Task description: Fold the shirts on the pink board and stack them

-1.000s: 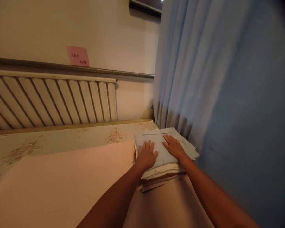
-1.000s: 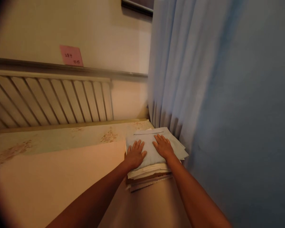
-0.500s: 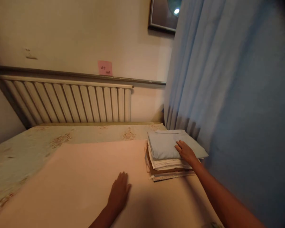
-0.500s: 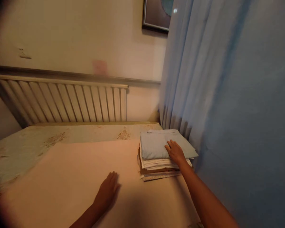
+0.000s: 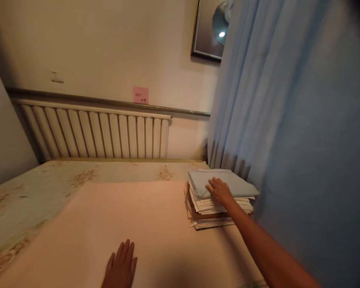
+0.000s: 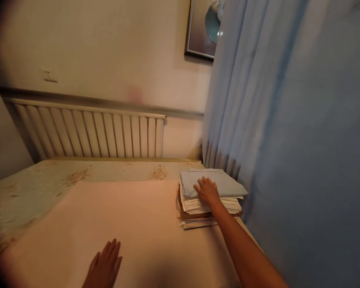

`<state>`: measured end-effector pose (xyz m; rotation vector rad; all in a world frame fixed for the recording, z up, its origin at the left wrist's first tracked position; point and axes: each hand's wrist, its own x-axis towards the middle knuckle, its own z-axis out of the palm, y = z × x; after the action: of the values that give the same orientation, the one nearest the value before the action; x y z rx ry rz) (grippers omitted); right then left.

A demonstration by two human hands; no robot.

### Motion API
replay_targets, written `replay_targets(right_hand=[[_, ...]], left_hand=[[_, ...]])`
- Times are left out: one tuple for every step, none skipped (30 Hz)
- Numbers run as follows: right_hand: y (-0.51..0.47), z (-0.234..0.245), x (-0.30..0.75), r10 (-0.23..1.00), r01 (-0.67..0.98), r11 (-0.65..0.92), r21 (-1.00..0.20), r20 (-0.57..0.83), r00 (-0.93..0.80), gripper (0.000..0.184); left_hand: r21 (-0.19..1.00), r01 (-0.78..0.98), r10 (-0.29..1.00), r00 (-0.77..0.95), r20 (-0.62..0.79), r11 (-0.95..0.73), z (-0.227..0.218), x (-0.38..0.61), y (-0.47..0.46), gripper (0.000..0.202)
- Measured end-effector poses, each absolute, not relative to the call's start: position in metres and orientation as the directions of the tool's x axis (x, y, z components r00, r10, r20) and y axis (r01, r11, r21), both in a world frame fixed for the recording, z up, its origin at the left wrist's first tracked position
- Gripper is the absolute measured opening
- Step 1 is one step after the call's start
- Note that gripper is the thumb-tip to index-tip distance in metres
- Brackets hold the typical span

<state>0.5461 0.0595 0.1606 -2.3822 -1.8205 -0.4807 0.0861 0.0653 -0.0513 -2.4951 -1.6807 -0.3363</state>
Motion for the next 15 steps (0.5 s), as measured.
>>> replay_targets(right_hand=[[0.060,0.155,0.546,0.918,0.949,-0.293,0.117,0.311,0.245,0.046],[0.060,0.148,0.546,0.912,0.945,-0.303,0.126,0.326,0.249,0.048],[0.060,0.141,0.546,0.905,0.941,-0.309,0.135,0.347,0.247,0.050],[0.060,0.135,0.546,0.899,0.940,-0.309,0.147,0.369,0.238,0.051],[0.060,0.129,0.545,0.894,0.940,-0.303,0.157,0.390,0.223,0.052],[0.060,0.124,0.544,0.889,0.941,-0.295,0.163,0.407,0.208,0.052],[0.060,0.121,0.543,0.886,0.943,-0.288,0.166,0.420,0.196,0.052],[0.059,0.119,0.542,0.883,0.945,-0.283,0.166,0.430,0.189,0.052],[0.058,0.118,0.541,0.881,0.946,-0.280,0.164,0.435,0.185,0.052],[0.058,0.118,0.540,0.880,0.947,-0.278,0.161,0.437,0.185,0.052],[0.058,0.120,0.540,0.882,0.948,-0.279,0.154,0.431,0.189,0.052],[0.058,0.122,0.541,0.887,0.950,-0.279,0.141,0.417,0.198,0.052],[0.059,0.125,0.543,0.895,0.955,-0.273,0.118,0.395,0.207,0.052],[0.060,0.129,0.546,0.905,0.961,-0.261,0.088,0.369,0.212,0.051],[0.061,0.133,0.551,0.914,0.968,-0.245,0.057,0.345,0.211,0.050]], left_hand=[[0.031,0.924,0.897,0.361,0.253,-0.381,-0.052,0.086,0.065,0.057],[0.035,0.923,0.895,0.361,0.261,-0.382,-0.053,0.086,0.065,0.056],[0.040,0.923,0.893,0.360,0.269,-0.384,-0.052,0.086,0.065,0.056],[0.047,0.922,0.892,0.359,0.274,-0.385,-0.051,0.086,0.065,0.056],[0.054,0.921,0.892,0.358,0.277,-0.386,-0.049,0.086,0.064,0.056],[0.060,0.921,0.893,0.356,0.276,-0.386,-0.046,0.087,0.063,0.055],[0.064,0.921,0.894,0.354,0.274,-0.384,-0.044,0.088,0.063,0.055],[0.066,0.921,0.896,0.353,0.270,-0.383,-0.041,0.088,0.062,0.055],[0.067,0.922,0.898,0.351,0.267,-0.380,-0.039,0.089,0.061,0.054],[0.067,0.923,0.898,0.349,0.267,-0.379,-0.038,0.089,0.060,0.054],[0.067,0.923,0.898,0.350,0.267,-0.380,-0.037,0.089,0.060,0.054],[0.068,0.922,0.897,0.351,0.269,-0.381,-0.038,0.089,0.059,0.054],[0.069,0.921,0.896,0.353,0.269,-0.383,-0.039,0.088,0.059,0.054],[0.069,0.920,0.895,0.355,0.268,-0.386,-0.041,0.088,0.059,0.054],[0.067,0.922,0.897,0.353,0.266,-0.382,-0.042,0.088,0.060,0.053]])
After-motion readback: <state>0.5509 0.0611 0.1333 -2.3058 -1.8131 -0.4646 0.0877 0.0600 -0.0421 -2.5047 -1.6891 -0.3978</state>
